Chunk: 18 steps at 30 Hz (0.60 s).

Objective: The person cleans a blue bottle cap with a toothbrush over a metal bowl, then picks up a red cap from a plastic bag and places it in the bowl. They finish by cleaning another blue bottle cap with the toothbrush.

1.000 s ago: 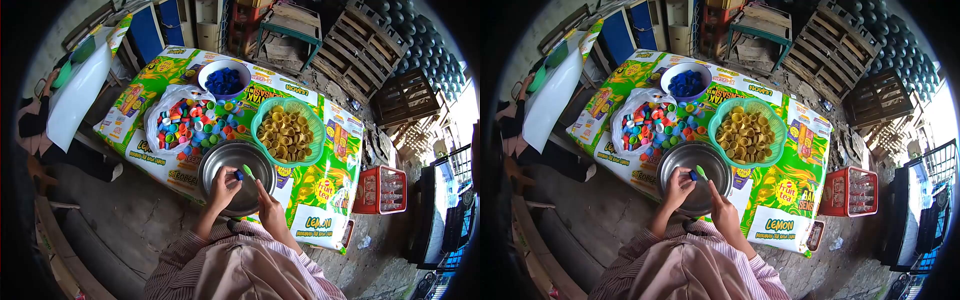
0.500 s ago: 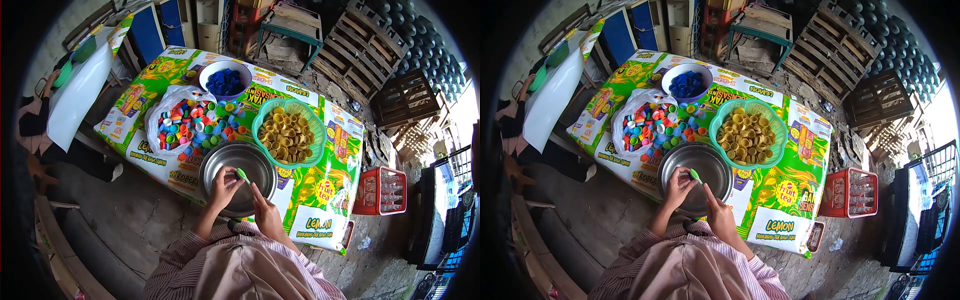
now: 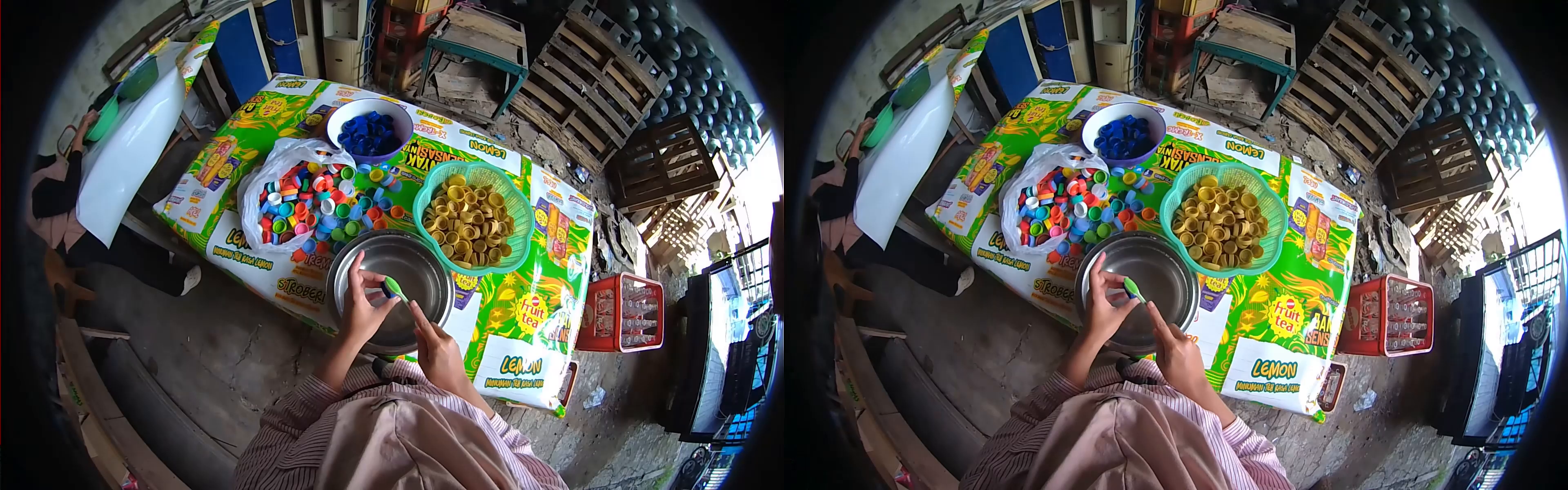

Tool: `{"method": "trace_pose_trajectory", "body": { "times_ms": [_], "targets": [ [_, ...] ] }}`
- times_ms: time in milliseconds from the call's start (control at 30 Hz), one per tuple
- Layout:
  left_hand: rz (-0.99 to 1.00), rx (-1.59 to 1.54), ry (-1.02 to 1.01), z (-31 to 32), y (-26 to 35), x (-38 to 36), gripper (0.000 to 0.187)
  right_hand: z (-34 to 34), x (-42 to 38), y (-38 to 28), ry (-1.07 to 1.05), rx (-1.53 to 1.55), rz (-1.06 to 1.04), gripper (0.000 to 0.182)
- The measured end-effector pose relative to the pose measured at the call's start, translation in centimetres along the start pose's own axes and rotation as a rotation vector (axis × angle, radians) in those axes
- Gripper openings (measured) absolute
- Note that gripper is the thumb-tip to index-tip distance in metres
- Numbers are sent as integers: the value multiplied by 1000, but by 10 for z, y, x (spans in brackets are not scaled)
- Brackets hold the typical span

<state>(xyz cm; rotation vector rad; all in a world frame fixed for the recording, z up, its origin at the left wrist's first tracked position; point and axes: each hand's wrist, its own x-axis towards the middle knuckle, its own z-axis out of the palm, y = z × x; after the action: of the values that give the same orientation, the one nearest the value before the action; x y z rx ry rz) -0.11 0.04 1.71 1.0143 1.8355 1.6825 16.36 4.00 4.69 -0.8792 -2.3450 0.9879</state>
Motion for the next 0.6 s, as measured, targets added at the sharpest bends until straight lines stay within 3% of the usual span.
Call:
{"method": "trace_pose_trajectory", "body": {
  "times_ms": [300,600],
  "targets": [
    [67,-51,26,2,-4,1,96,1,4,1,2,-34,45,53],
    [-70,-147,-142,-2,-6,-1,84,-1,3,-2,-7,65,37,52]
  ]
}}
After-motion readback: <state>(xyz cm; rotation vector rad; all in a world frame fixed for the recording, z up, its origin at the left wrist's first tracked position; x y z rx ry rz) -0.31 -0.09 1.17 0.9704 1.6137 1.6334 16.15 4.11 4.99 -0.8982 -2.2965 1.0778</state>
